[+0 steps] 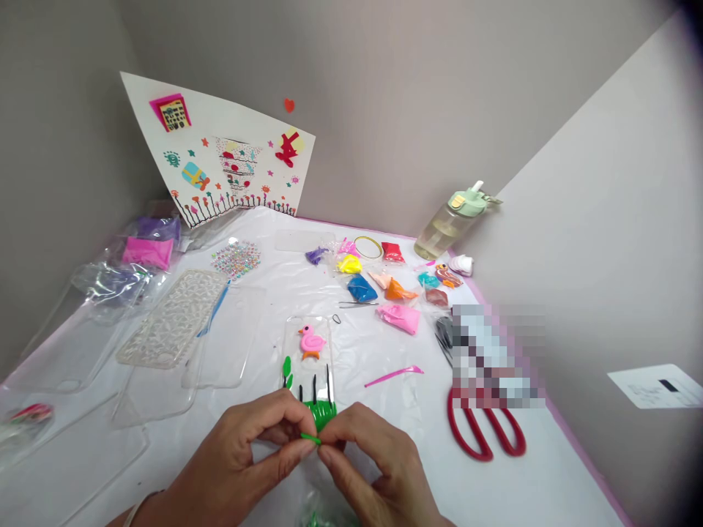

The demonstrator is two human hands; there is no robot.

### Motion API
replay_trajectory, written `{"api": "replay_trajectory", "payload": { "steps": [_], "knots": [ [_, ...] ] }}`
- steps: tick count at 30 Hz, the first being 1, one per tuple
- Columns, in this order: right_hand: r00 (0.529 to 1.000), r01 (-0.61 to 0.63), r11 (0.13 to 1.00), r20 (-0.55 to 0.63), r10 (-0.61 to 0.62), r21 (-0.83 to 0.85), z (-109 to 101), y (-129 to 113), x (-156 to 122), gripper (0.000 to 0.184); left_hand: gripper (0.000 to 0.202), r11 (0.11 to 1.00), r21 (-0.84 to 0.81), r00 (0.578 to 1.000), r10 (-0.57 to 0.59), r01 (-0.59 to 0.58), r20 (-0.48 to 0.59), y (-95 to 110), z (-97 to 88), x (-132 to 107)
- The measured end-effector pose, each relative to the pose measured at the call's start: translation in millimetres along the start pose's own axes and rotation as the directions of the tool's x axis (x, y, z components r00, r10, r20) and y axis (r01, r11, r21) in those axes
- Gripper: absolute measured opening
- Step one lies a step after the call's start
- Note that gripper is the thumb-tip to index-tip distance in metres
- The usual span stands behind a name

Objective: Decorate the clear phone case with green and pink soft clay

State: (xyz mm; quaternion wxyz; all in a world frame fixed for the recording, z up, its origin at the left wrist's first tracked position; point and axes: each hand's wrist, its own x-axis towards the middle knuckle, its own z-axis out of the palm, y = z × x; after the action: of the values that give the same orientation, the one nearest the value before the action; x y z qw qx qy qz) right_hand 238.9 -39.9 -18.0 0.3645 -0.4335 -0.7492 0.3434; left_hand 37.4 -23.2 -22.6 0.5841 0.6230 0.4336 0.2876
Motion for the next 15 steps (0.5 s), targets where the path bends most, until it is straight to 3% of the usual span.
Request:
{"api": "replay_trajectory", "payload": {
  "steps": [15],
  "knots": [
    [1.0, -0.025, 1.0, 0.001, 0.025, 0.019, 0.9, -0.2, 0.1, 0.01, 0.009, 0.999, -0.042, 1.0, -0.022, 0.022, 0.01, -0.2, -1.2, 0.4]
  ]
}}
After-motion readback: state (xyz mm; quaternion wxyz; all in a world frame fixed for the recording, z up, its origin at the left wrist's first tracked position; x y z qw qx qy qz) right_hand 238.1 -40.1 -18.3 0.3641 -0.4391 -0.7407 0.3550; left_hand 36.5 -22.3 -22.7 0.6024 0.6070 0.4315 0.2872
